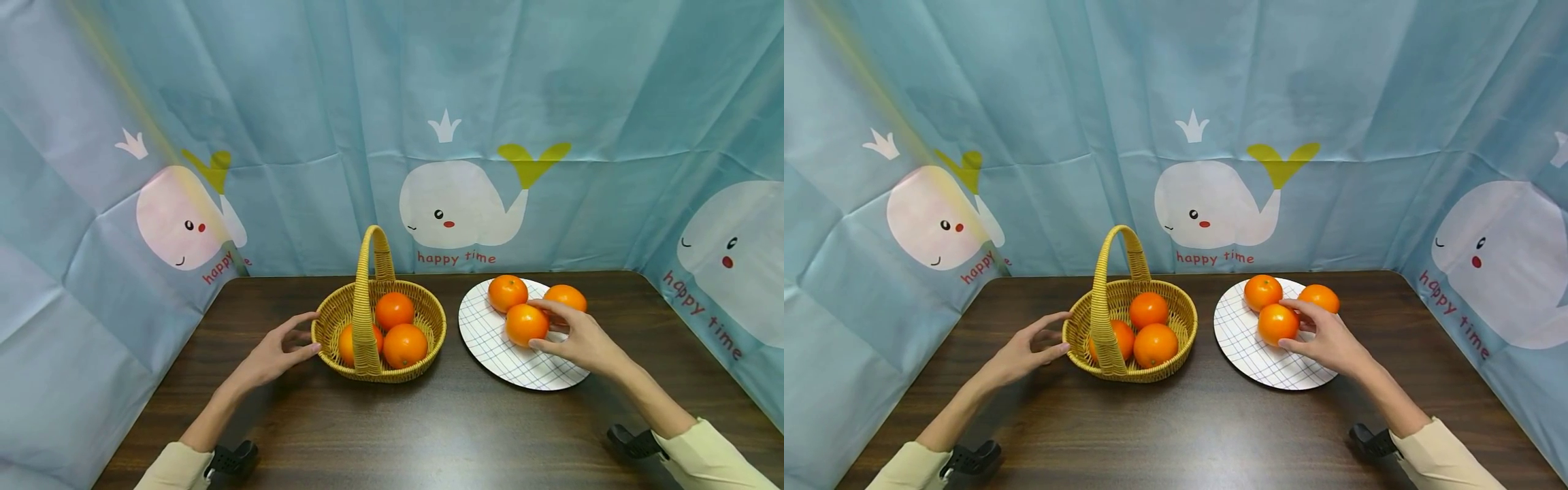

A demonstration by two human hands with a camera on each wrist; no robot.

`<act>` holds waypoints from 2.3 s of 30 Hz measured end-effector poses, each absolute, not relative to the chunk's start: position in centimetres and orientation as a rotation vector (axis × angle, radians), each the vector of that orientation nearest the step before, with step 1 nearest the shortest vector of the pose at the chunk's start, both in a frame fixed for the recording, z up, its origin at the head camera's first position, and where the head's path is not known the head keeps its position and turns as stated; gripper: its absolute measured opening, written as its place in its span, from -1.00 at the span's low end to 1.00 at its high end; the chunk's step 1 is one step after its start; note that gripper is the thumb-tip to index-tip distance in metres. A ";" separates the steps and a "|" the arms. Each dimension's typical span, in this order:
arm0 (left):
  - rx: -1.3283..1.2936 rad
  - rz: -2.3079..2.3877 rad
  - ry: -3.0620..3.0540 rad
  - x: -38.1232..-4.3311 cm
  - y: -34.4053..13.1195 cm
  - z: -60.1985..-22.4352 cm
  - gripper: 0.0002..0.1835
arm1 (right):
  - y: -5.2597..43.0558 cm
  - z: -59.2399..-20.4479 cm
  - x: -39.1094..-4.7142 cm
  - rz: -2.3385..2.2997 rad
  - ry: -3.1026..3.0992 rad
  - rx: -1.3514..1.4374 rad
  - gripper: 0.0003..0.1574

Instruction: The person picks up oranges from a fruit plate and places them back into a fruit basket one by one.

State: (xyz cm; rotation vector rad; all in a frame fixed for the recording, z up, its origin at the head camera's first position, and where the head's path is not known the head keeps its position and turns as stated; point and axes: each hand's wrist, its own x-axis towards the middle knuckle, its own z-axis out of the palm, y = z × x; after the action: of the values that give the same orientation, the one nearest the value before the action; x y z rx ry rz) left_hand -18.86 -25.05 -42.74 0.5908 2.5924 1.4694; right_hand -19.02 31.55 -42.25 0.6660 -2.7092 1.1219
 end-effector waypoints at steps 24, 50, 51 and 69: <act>0.569 1.458 2.607 -18.9 -25.0 -42.8 -0.33 | 29.7 -40.6 -19.2 1.273 -2.598 0.821 -0.17; 0.588 1.431 2.633 -18.9 -25.1 -42.7 -0.33 | 25.9 -39.3 -21.2 1.506 -2.518 0.908 -0.16; 0.587 1.432 2.632 -18.8 -25.1 -42.6 -0.33 | 25.8 -39.3 -21.2 1.510 -2.524 0.906 -0.16; 0.572 1.437 2.624 -18.9 -25.1 -42.5 -0.34 | 23.6 -38.6 -21.9 1.653 -2.519 0.947 -0.14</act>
State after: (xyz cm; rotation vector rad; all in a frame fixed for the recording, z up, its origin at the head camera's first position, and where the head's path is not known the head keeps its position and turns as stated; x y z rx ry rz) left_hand -18.93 -25.12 -42.52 0.5725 2.6239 1.4373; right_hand -21.88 23.63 -38.57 0.9468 -2.5188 1.6534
